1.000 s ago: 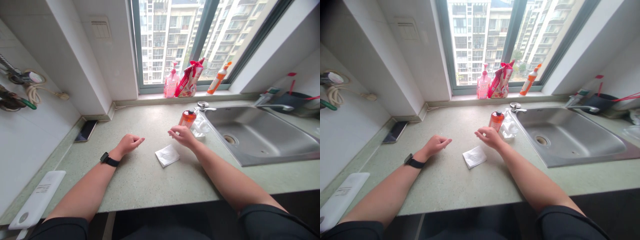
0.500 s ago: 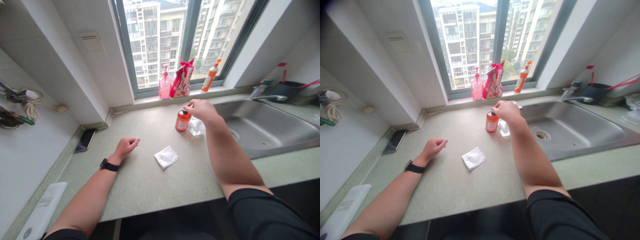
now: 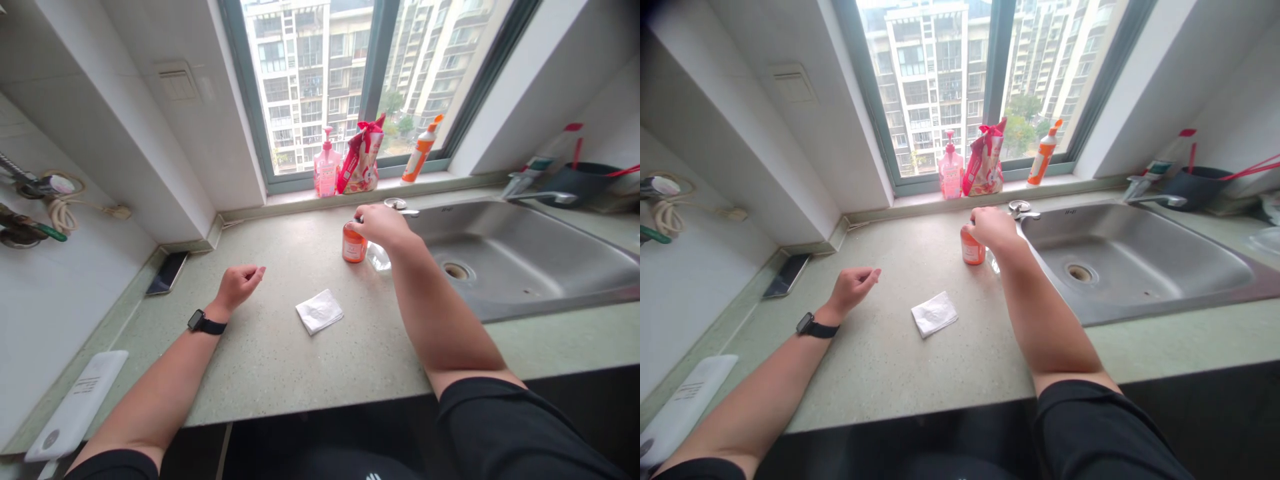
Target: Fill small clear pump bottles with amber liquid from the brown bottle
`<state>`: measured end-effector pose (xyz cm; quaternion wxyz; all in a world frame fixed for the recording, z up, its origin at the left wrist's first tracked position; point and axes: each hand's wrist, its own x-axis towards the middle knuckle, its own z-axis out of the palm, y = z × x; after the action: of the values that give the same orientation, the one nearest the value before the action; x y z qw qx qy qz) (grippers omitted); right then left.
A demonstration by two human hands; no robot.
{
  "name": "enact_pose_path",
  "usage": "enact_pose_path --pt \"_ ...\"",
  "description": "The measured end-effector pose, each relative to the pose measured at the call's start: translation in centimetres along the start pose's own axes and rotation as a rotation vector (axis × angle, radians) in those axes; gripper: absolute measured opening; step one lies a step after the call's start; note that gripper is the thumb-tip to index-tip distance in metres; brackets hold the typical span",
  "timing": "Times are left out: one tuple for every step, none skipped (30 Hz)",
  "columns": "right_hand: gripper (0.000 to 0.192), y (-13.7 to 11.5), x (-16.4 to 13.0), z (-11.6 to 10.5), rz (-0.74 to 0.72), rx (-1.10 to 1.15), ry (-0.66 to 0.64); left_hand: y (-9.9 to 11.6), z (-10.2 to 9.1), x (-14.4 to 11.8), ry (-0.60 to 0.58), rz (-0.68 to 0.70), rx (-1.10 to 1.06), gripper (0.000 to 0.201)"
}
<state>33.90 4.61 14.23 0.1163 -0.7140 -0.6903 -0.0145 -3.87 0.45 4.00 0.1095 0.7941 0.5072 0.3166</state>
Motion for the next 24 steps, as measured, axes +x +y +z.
enact_pose_path --pt "0.031 -0.1 -0.1 0.0 -0.014 -0.002 -0.001 0.5 -0.3 0.4 0.015 0.022 -0.007 0.055" --pt "0.031 -0.2 -0.3 -0.1 -0.033 0.005 0.004 1.1 -0.6 0.9 0.015 0.049 -0.015 0.054" --pt "0.030 -0.4 -0.4 -0.1 -0.055 0.020 0.013 1.8 -1.0 1.5 0.014 0.071 -0.019 0.053" --pt "0.030 -0.5 -0.6 -0.2 -0.081 0.043 0.021 2.6 -1.3 2.2 0.023 0.086 -0.015 0.050" --pt "0.029 -0.8 -0.8 -0.2 -0.112 0.071 0.027 3.6 -1.6 3.0 0.035 0.099 -0.021 0.046" --pt "0.029 -1.1 -1.0 -0.3 -0.146 0.102 0.030 4.6 -1.9 3.8 0.025 0.117 -0.046 0.038" --pt "0.028 -1.5 -1.3 -0.3 -0.180 0.134 0.033 5.7 -2.0 4.7 0.018 0.136 -0.076 0.033" --pt "0.027 -2.0 -1.6 -0.4 -0.213 0.167 0.033 6.9 -2.1 5.4 0.005 0.155 -0.096 0.036" --pt "0.026 -2.6 -2.0 -0.4 -0.244 0.202 0.034 8.0 -2.0 6.0 0.005 0.167 -0.112 0.047" --pt "0.026 -3.2 -2.3 -0.4 -0.272 0.238 0.038 9.0 -1.9 6.5 -0.005 0.179 -0.131 0.057" --pt "0.026 -3.9 -2.7 -0.4 -0.300 0.274 0.041 9.9 -1.7 6.7 -0.024 0.191 -0.144 0.065" --pt "0.026 -4.6 -3.1 -0.3 -0.325 0.309 0.045 10.7 -1.5 6.8 -0.030 0.197 -0.146 0.073" --pt "0.025 -5.2 -3.5 -0.2 -0.351 0.339 0.051 11.3 -1.3 6.7 -0.036 0.201 -0.132 0.080" --pt "0.024 -5.8 -3.8 0.0 -0.376 0.369 0.059 11.7 -1.1 6.5 -0.045 0.204 -0.108 0.085" --pt "0.022 -6.4 -4.2 0.3 -0.399 0.394 0.066 11.9 -1.0 6.2 -0.050 0.207 -0.080 0.088" --pt "0.022 -6.9 -4.5 0.5 -0.419 0.416 0.073 12.0 -0.9 5.9 -0.062 0.206 -0.048 0.091" --pt "0.023 -7.3 -4.7 0.8 -0.434 0.438 0.081 12.0 -0.9 5.6 -0.076 0.201 -0.015 0.093" --pt "0.024 -7.7 -4.9 1.2 -0.444 0.460 0.087 11.9 -0.9 5.4 -0.092 0.191 0.016 0.093" --pt "0.025 -8.0 -5.1 1.5 -0.451 0.483 0.091 11.7 -1.0 5.2 -0.116 0.178 0.041 0.089" --pt "0.025 -8.3 -5.3 1.8 -0.456 0.506 0.095 11.6 -1.2 5.2 -0.148 0.162 0.061 0.082" --pt "0.024 -8.5 -5.4 2.1 -0.457 0.528 0.099 11.4 -1.4 5.1 -0.182 0.143 0.074 0.073" --pt "0.023 -8.7 -5.4 2.4 -0.455 0.549 0.104 11.3 -1.6 5.1 -0.214 0.123 0.082 0.064" --pt "0.022 -8.9 -5.5 2.6 -0.446 0.568 0.114 11.3 -1.8 5.1 -0.235 0.106 0.089 0.057" --pt "0.023 -9.0 -5.5 2.8 -0.430 0.586 0.126 11.2 -2.1 5.2 -0.245 0.093 0.097 0.053"
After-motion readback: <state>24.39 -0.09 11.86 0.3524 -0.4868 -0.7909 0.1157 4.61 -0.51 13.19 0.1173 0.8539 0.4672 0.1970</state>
